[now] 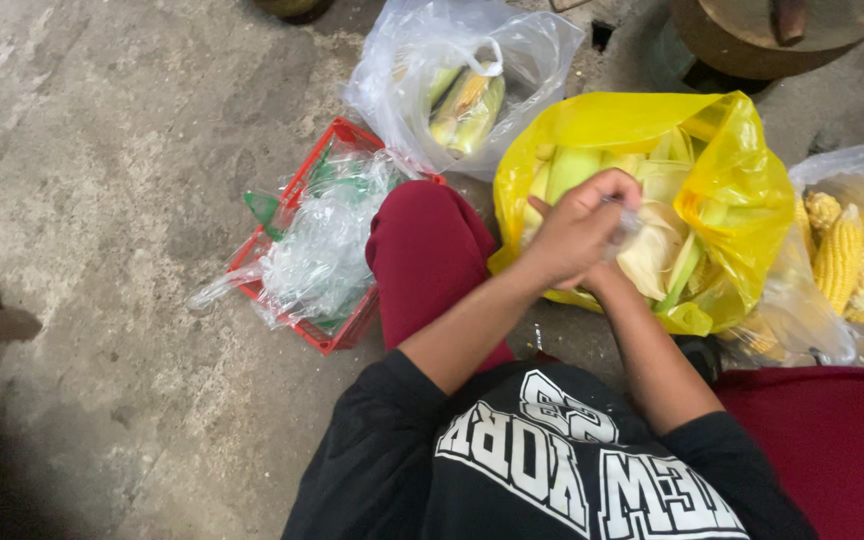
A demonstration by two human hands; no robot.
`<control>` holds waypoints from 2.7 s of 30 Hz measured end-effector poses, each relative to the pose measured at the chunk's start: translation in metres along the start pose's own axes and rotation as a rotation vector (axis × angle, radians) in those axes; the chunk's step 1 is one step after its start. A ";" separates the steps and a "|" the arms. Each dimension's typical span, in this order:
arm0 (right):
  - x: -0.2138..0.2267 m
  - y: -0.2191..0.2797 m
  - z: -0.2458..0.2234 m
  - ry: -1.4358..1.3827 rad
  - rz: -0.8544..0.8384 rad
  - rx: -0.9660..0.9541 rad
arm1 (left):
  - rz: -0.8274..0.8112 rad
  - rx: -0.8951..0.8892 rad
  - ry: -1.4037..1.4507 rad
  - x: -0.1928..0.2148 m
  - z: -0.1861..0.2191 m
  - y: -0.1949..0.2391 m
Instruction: The person sits on the floor and shucks corn cobs by hand, removing husks and silk. Shucked cobs are placed into a clear plastic bag, while husks are collected in a yellow bag.
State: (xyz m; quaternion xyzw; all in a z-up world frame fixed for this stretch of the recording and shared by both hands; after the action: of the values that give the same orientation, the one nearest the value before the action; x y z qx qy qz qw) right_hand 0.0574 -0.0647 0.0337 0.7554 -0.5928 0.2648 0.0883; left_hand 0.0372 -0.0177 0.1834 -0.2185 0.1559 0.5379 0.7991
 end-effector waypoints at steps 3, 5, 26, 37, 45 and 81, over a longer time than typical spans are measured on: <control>-0.008 0.000 0.011 -0.008 0.006 -0.139 | 0.018 -0.131 0.005 0.001 0.028 0.008; 0.008 0.002 -0.011 0.069 -0.210 0.035 | 0.073 -0.120 0.185 0.021 0.055 0.008; 0.121 0.009 0.007 -0.412 0.303 -0.370 | -0.057 -0.057 -0.751 0.038 0.056 0.007; 0.104 0.005 0.010 -0.778 0.325 -0.208 | 0.050 0.169 -1.085 0.115 -0.132 -0.127; 0.078 0.025 -0.042 0.498 0.496 -0.132 | 0.380 0.491 -0.625 0.172 -0.162 -0.123; 0.073 0.052 -0.002 0.286 0.258 -0.511 | 1.166 0.890 -1.449 0.454 0.196 0.301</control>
State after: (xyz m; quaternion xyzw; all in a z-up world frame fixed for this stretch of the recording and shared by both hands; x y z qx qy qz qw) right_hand 0.0193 -0.1406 0.0631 0.5822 -0.7127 0.2198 0.3235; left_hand -0.0700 0.5407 0.0765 0.5835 -0.0966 0.7381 0.3247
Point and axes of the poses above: each hand's wrist, its own y-axis away from the middle knuckle, its own x-axis out of the back of the hand, z = x × y, the point moved 9 cm from there along -y, towards the middle knuckle, and after that the axes turned 2 degrees about y, right-handed, at the moved point
